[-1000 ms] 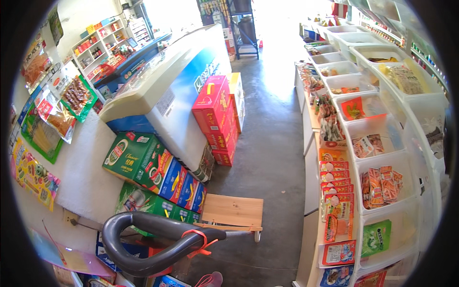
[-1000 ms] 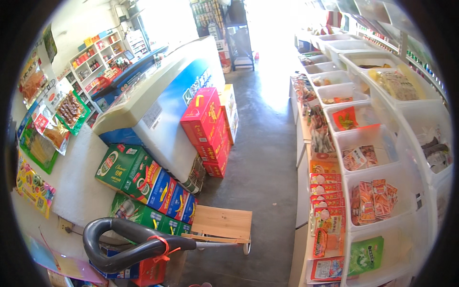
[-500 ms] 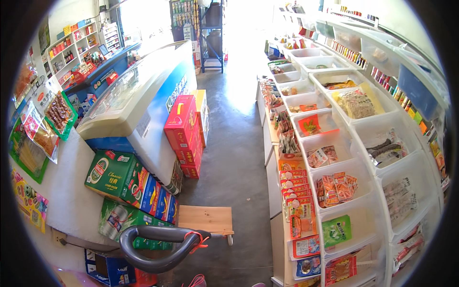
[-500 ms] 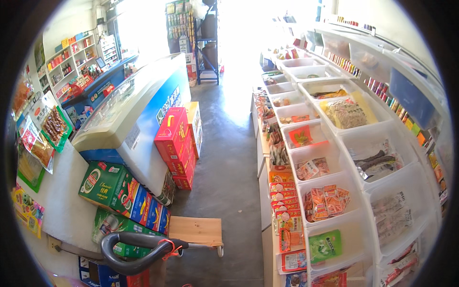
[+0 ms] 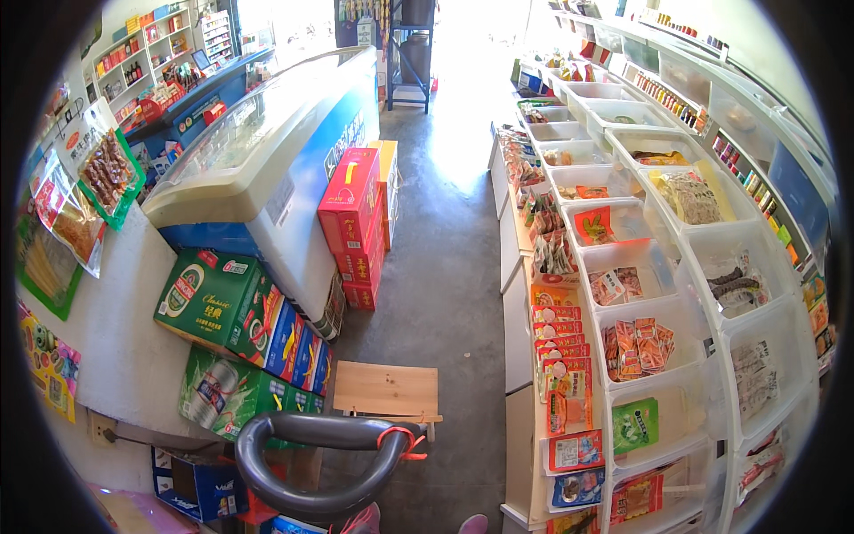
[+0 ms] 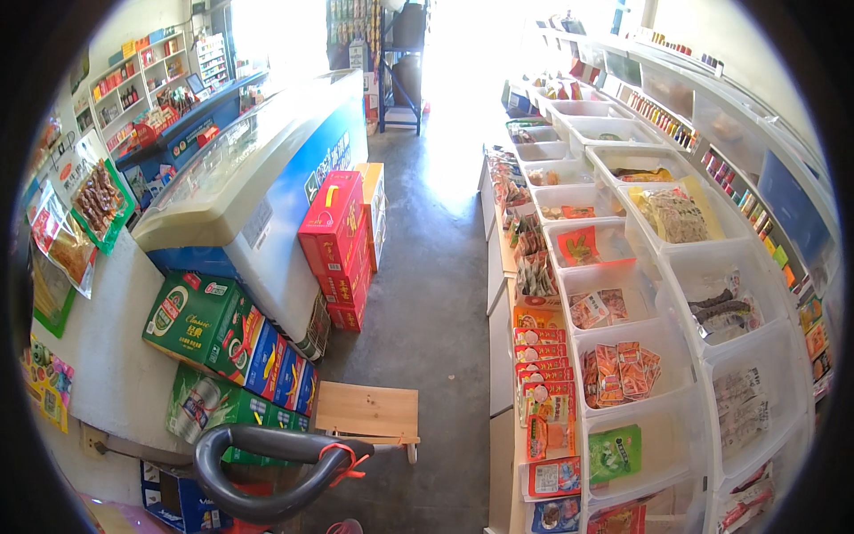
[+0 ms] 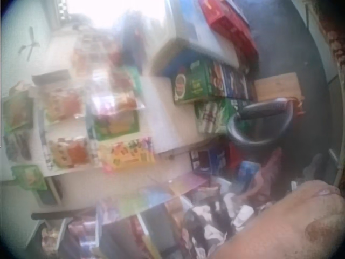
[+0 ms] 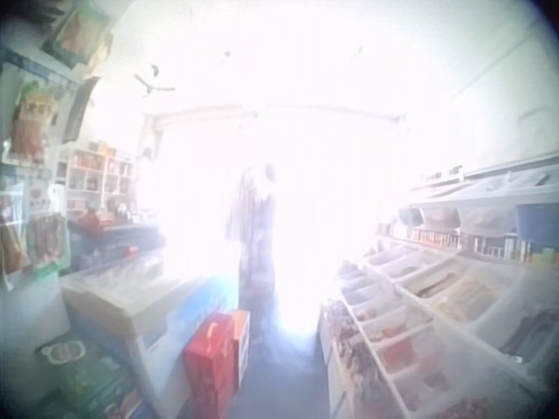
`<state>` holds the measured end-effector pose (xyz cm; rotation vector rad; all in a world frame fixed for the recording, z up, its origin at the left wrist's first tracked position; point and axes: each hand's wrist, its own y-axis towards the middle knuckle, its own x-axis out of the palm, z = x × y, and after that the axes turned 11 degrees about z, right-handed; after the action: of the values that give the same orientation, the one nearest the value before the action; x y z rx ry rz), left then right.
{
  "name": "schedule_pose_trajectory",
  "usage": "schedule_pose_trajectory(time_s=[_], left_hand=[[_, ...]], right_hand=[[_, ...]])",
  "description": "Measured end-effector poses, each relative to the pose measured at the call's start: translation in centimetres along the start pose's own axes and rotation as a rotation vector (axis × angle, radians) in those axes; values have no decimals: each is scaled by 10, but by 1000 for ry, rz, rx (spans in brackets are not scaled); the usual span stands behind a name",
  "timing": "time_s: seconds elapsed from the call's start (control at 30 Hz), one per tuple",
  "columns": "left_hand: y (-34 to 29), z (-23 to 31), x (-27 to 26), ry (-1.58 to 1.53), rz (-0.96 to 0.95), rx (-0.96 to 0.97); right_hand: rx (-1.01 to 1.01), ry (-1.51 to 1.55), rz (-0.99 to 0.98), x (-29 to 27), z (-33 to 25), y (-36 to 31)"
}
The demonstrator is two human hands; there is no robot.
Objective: The person secures a wooden board to a metal cart frame using red string and pliers. They wrap and tighten the string around the metal poles, cut excess string, and then attach a black handle to the cart.
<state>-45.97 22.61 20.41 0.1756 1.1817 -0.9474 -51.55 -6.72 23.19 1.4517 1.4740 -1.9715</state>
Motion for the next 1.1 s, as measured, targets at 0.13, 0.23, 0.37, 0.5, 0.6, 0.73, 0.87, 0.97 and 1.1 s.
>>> schedule_pose_trajectory(time_s=[0.13, 0.23, 0.37, 0.5, 0.6, 0.73, 0.87, 0.97, 1.1], left_hand=[[-22, -29, 5, 28, 19, 41], [-53, -58, 4, 67, 42, 160], [-97, -85, -10, 194, 111, 445], [-108, -83, -14, -87, 82, 85], [-99, -73, -9, -172, -58, -301], [-82, -51, -9, -250, -157, -416], [-70, -1, -13, -393, -348, -273], [-74, 60, -7, -417, -433, -12], [-90, 148, -11, -384, -480, 577]], right_hand=[[-9, -7, -23, -2, -5, -10], [-5, -15, -64, 9, -1, -25], [79, -119, -233, 47, 18, -26], [-85, 66, 131, 70, 46, -41], [26, 347, 331, 62, 48, -51], [263, 663, 35, 30, 18, -71], [386, 1164, -155, 1, -15, -78], [404, 1179, -84, -12, -11, -77], [416, 992, 78, -30, 19, -78]])
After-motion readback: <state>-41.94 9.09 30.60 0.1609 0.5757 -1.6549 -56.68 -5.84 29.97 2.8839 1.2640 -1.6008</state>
